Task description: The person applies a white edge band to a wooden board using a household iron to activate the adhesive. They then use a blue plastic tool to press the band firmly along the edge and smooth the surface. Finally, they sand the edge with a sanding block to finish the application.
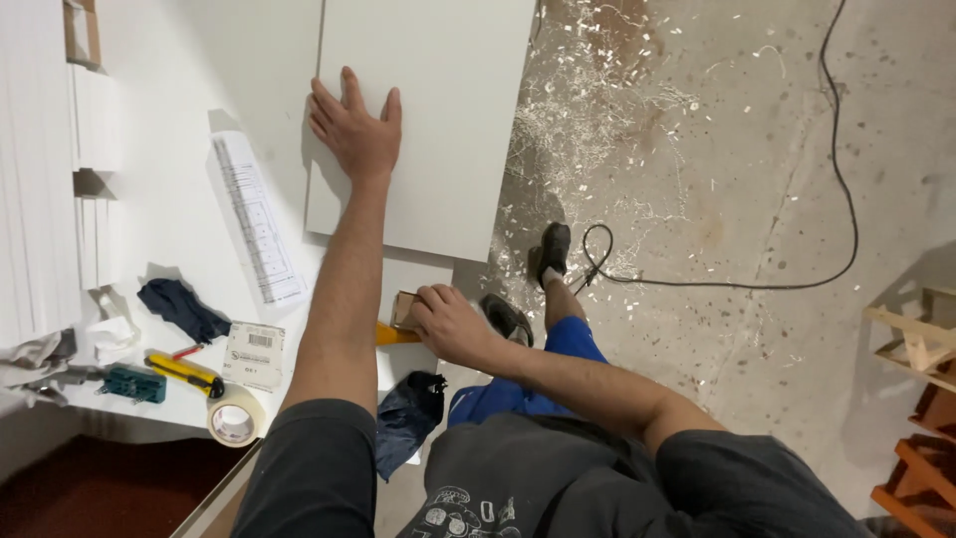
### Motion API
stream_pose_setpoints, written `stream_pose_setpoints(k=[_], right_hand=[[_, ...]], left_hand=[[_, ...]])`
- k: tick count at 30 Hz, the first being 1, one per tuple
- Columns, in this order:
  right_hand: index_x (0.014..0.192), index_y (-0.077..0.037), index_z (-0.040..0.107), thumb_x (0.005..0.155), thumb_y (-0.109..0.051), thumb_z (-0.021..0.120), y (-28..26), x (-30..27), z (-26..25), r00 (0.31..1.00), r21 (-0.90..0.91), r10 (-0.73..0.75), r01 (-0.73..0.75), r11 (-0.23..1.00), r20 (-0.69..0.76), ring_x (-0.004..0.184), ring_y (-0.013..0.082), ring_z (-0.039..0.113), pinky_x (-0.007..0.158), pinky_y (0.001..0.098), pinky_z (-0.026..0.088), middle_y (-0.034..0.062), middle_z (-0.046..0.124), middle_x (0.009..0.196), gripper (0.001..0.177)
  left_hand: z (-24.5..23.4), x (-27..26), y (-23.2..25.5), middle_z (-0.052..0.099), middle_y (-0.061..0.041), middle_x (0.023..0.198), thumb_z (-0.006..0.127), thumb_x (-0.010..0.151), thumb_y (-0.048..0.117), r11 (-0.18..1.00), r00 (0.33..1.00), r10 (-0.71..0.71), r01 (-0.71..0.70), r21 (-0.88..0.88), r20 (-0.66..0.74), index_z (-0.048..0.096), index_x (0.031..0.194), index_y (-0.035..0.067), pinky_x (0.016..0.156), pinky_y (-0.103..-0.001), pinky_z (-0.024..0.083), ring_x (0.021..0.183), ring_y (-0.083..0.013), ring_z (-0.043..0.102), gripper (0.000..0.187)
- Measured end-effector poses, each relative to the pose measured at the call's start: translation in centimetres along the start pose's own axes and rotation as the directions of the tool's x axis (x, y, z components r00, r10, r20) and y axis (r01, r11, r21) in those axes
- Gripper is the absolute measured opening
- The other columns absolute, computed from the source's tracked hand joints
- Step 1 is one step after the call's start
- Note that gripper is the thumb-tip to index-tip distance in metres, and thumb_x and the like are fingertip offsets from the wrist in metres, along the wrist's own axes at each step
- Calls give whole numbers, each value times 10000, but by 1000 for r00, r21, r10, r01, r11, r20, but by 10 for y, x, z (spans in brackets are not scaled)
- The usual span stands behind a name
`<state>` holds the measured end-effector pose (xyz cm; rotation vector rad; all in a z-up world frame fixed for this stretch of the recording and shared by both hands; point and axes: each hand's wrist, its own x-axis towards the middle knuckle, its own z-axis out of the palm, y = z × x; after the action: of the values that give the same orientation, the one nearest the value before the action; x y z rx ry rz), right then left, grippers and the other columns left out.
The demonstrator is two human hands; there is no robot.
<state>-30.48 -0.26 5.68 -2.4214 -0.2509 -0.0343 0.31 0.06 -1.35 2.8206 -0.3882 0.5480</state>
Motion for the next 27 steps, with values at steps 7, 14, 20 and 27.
stream_pose_setpoints(k=[7, 14, 20, 27], right_hand=[[1028, -9, 558, 884, -230, 669, -5, 2, 8, 998, -92, -35, 31, 995, -47, 1018, 378, 536, 887, 475, 454, 206, 541, 1138, 286], [850, -110, 625, 761, -44, 640, 7, 15, -28, 990, 419, 126, -138, 898, 56, 910, 290, 595, 824, 419, 505, 76, 618, 924, 112], [1411, -138, 531, 828, -104, 714, 94, -27, -103, 750, 836, 512, -97, -540, 418, 1105, 311, 640, 940, 568, 537, 162, 658, 1212, 612], [1394, 36, 568, 870, -60, 698, 109, -35, -64, 559, 951, 774, -100, -293, 297, 1070, 279, 650, 862, 316, 578, 193, 622, 1296, 549]], left_hand=[[-5, 2, 1, 384, -284, 1490, 733, 965, 631, 999, 998, -20, 22, -33, 63, 575, 1460, 128, 1137, -626, 335, 1333, -480, 453, 723], [-9, 4, 2, 378, -286, 1502, 703, 967, 633, 998, 995, -34, 38, -40, 98, 566, 1469, 128, 1150, -617, 312, 1347, -487, 438, 725], [1, 2, -1, 437, -314, 1446, 746, 936, 609, 1000, 1000, 12, -13, -27, -13, 621, 1410, 117, 1085, -638, 372, 1276, -509, 492, 694], [-5, 2, -1, 418, -285, 1461, 678, 975, 633, 1000, 999, -2, 1, 9, 42, 585, 1440, 126, 1106, -614, 358, 1309, -474, 467, 695]])
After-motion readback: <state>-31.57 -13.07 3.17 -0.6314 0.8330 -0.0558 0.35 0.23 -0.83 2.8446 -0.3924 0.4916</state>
